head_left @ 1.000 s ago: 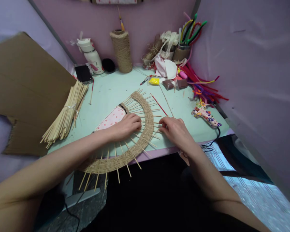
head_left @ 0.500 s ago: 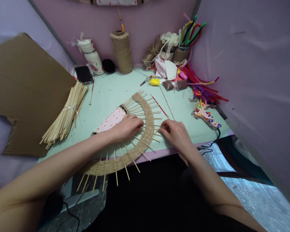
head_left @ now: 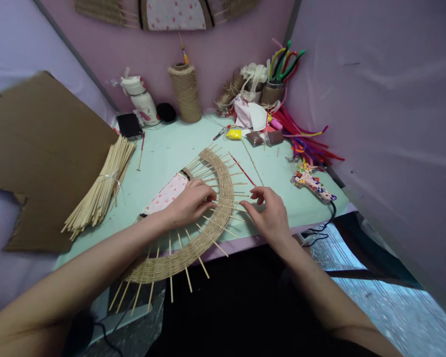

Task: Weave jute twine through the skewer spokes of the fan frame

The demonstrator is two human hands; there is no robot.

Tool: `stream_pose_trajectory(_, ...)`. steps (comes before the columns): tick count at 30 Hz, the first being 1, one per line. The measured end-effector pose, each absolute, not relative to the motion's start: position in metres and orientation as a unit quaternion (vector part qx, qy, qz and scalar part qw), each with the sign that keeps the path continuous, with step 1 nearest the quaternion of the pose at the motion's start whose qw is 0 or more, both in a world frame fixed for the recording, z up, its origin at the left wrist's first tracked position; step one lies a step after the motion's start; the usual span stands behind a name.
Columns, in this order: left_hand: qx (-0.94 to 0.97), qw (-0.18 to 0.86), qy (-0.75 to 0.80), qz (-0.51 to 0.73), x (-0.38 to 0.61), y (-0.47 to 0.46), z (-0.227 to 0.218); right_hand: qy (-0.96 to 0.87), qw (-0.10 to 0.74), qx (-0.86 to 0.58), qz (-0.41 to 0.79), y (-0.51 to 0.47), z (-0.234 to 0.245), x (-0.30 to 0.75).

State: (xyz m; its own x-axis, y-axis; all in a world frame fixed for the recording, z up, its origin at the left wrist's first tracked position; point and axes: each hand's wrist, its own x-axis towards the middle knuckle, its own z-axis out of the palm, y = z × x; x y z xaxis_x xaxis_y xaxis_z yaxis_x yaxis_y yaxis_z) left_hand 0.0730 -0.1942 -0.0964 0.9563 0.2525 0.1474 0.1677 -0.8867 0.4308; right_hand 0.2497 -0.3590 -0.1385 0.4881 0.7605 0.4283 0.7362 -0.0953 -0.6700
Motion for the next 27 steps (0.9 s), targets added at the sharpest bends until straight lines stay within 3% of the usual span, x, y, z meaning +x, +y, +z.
stream_pose_trajectory(3, 0.963, 0.221, 0.104, 0.117, 0.071, -0.193, -0.093, -0.457, 0.502, -0.730, 0.072, -0.358, -0.139, 0.247)
stream_pose_trajectory(7, 0.958, 0.232, 0.102, 0.134, 0.069, -0.192, -0.089, -0.389, 0.565, -0.679, 0.260, -0.358, -0.135, 0.249)
stream_pose_trajectory(10, 0.958, 0.238, 0.095, 0.127, 0.067, -0.192, -0.089, -0.350, 0.568, -0.636, 0.388, -0.359, -0.131, 0.255)
stream_pose_trajectory(12, 0.958, 0.242, 0.089, 0.124, 0.066, -0.191, -0.090, -0.343, 0.562, -0.629, 0.413, -0.359, -0.128, 0.260)
stream_pose_trajectory(23, 0.960, 0.239, 0.088, 0.116, 0.062, -0.190, -0.096, -0.481, 0.513, -0.649, 0.291, -0.359, -0.136, 0.268)
stream_pose_trajectory(27, 0.962, 0.238, 0.088, 0.102, 0.062, -0.192, -0.096, -0.540, 0.466, -0.688, 0.133, -0.360, -0.141, 0.267)
